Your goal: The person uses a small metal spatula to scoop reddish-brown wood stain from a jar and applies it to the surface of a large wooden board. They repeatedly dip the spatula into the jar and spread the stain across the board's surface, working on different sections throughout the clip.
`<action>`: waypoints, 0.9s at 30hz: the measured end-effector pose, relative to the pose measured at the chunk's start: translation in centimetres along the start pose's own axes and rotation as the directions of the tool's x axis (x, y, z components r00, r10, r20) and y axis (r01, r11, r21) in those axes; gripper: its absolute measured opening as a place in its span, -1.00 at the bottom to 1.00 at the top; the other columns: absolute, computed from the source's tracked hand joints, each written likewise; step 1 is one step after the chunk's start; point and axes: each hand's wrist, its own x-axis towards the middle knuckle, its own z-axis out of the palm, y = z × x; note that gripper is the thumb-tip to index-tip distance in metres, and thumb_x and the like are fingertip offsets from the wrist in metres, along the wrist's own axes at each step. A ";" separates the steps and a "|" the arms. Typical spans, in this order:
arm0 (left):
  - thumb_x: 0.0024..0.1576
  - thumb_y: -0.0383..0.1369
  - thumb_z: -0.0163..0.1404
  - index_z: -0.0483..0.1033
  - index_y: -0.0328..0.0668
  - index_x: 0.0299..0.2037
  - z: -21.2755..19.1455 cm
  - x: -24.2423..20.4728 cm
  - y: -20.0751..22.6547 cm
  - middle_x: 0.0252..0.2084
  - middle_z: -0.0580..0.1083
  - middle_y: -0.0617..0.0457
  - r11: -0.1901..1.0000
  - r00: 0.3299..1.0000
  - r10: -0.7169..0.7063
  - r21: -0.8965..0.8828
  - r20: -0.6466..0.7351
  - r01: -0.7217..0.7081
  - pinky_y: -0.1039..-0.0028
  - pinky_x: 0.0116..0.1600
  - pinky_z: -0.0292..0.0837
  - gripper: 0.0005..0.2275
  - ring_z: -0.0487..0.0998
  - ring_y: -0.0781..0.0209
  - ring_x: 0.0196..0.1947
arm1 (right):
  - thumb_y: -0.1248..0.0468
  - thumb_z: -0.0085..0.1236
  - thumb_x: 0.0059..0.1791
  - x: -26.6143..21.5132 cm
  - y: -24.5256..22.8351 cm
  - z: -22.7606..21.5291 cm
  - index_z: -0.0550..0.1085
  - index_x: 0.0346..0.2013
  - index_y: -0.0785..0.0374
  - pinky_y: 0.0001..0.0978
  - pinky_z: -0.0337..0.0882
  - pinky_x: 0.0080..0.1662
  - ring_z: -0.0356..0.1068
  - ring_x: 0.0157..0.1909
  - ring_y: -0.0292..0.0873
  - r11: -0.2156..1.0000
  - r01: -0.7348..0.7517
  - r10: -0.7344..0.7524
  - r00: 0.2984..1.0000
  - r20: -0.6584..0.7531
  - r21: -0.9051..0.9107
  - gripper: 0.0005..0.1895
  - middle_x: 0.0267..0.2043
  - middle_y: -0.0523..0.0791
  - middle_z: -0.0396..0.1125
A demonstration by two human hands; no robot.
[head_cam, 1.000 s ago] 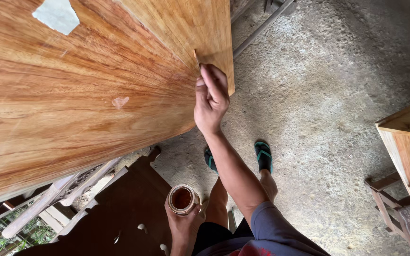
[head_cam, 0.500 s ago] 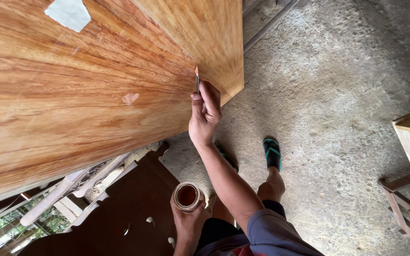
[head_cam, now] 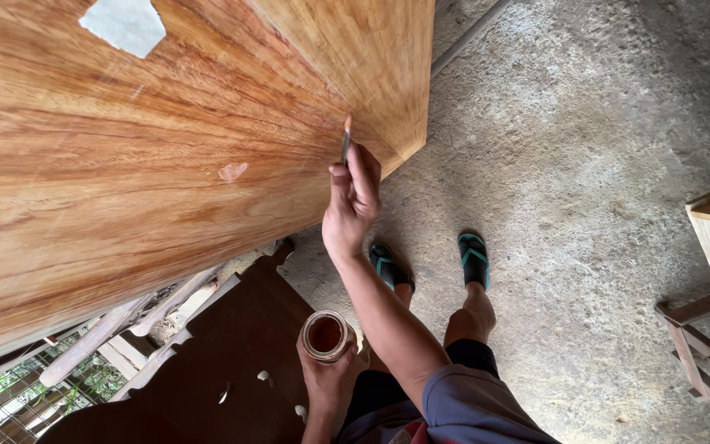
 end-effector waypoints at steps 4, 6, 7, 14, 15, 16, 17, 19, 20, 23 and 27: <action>-0.19 -0.37 0.38 0.06 -0.28 0.31 0.3 0.6 -0.2 0.14 0.40 -0.10 0.995 0.997 0.076 0.073 -0.011 -0.075 0.29 0.18 0.53 -0.12 0.50 0.10 0.14 | 0.52 -0.02 0.19 0.8 -0.7 0.2 0.46 0.28 0.04 -0.51 0.55 -0.08 0.38 0.01 -0.31 0.998 0.053 -0.051 0.998 0.048 -0.045 -0.57 0.30 -0.13 0.30; -0.17 -0.37 0.36 0.07 -0.29 0.32 0.3 0.2 -0.3 0.15 0.39 -0.12 0.999 0.999 0.046 -0.006 0.002 -0.046 0.27 0.17 0.53 -0.14 0.50 0.09 0.14 | 0.51 -0.01 0.18 0.9 -1.3 0.5 0.46 0.27 0.03 -0.55 0.54 -0.13 0.39 -0.03 -0.33 0.998 0.044 -0.042 0.999 0.029 -0.037 -0.57 0.30 -0.13 0.29; -0.16 -0.37 0.36 0.07 -0.30 0.32 0.3 0.3 -0.2 0.15 0.39 -0.12 0.998 0.999 0.037 -0.047 0.011 -0.036 0.26 0.17 0.53 -0.15 0.50 0.08 0.14 | 0.51 0.01 0.16 1.3 -1.3 1.1 0.46 0.26 0.03 -0.59 0.52 -0.18 0.38 -0.06 -0.34 0.999 0.028 -0.028 1.000 0.011 -0.042 -0.57 0.31 -0.13 0.28; -0.18 -0.37 0.37 0.07 -0.31 0.33 0.6 0.4 -0.2 0.14 0.41 -0.11 0.998 0.998 0.054 -0.037 0.011 -0.054 0.27 0.19 0.53 -0.13 0.51 0.08 0.14 | 0.48 0.03 0.18 1.9 -2.3 1.5 0.52 0.23 0.02 -0.75 0.35 -0.39 0.27 -0.21 -0.48 0.994 0.067 -0.065 0.998 0.027 -0.083 -0.61 0.25 -0.15 0.32; -0.18 -0.37 0.38 0.07 -0.31 0.33 0.7 0.4 -0.2 0.14 0.41 -0.12 0.998 0.998 0.055 -0.020 0.006 -0.055 0.28 0.19 0.52 -0.12 0.50 0.08 0.14 | 0.47 0.04 0.18 2.1 -2.0 1.6 0.50 0.24 0.01 -0.69 0.39 -0.37 0.30 -0.13 -0.37 0.988 0.111 -0.108 0.993 0.035 -0.103 -0.61 0.27 -0.15 0.30; -0.19 -0.38 0.38 0.07 -0.31 0.32 0.8 0.4 -0.2 0.14 0.41 -0.12 0.998 0.998 0.056 -0.003 0.002 -0.056 0.28 0.19 0.52 -0.12 0.50 0.07 0.14 | 0.46 0.04 0.18 2.4 -1.6 1.9 0.48 0.25 -0.01 -0.64 0.43 -0.35 0.32 -0.05 -0.26 0.980 0.156 -0.151 0.988 0.045 -0.123 -0.60 0.30 -0.15 0.29; -0.19 -0.38 0.39 0.07 -0.31 0.32 0.9 0.3 -0.2 0.14 0.41 -0.12 0.998 0.998 0.068 0.011 -0.004 -0.068 0.28 0.19 0.51 -0.12 0.50 0.08 0.14 | 0.45 0.05 0.18 2.5 -1.4 2.1 0.47 0.27 -0.02 -0.58 0.46 -0.32 0.34 0.03 -0.15 0.969 0.201 -0.195 0.979 0.056 -0.141 -0.59 0.32 -0.16 0.27; -0.19 -0.38 0.39 0.08 -0.32 0.32 1.0 0.3 -0.1 0.15 0.41 -0.11 0.995 0.995 0.095 0.039 -0.016 -0.095 0.28 0.19 0.51 -0.12 0.50 0.08 0.14 | 0.47 0.06 0.17 1.9 -1.9 1.7 0.49 0.24 0.01 -0.67 0.34 -0.41 0.26 -0.20 -0.32 0.977 0.162 -0.151 0.984 0.094 -0.135 -0.61 0.25 -0.16 0.32; -0.18 -0.39 0.39 0.09 -0.32 0.32 1.0 0.4 0.1 0.16 0.40 -0.12 0.995 0.995 0.095 0.040 -0.011 -0.095 0.28 0.20 0.49 -0.13 0.49 0.07 0.15 | 0.47 0.06 0.17 1.7 -2.0 1.6 0.51 0.22 0.02 -0.71 0.28 -0.46 0.22 -0.31 -0.41 0.981 0.144 -0.129 0.985 0.113 -0.132 -0.62 0.22 -0.16 0.35; -0.16 -0.41 0.38 0.09 -0.32 0.33 0.7 0.0 0.5 0.16 0.39 -0.13 0.996 0.996 0.085 0.025 -0.004 -0.085 0.27 0.22 0.47 -0.15 0.47 0.06 0.17 | 0.48 0.07 0.14 3.1 -1.6 0.9 0.49 0.20 0.05 -0.71 0.21 -0.48 0.14 -0.42 -0.51 0.985 0.045 -0.038 0.998 0.043 -0.166 -0.63 0.24 -0.12 0.32; -0.17 -0.40 0.36 0.06 -0.29 0.34 0.8 0.0 1.3 0.16 0.38 -0.11 0.999 1.000 0.003 -0.033 0.017 -0.003 0.30 0.21 0.50 -0.13 0.48 0.09 0.16 | 0.47 0.06 0.18 2.6 -2.6 0.0 0.47 0.27 0.01 -0.62 0.36 -0.31 0.29 -0.20 -0.31 0.965 0.148 -0.115 0.981 0.158 -0.217 -0.60 0.26 -0.21 0.29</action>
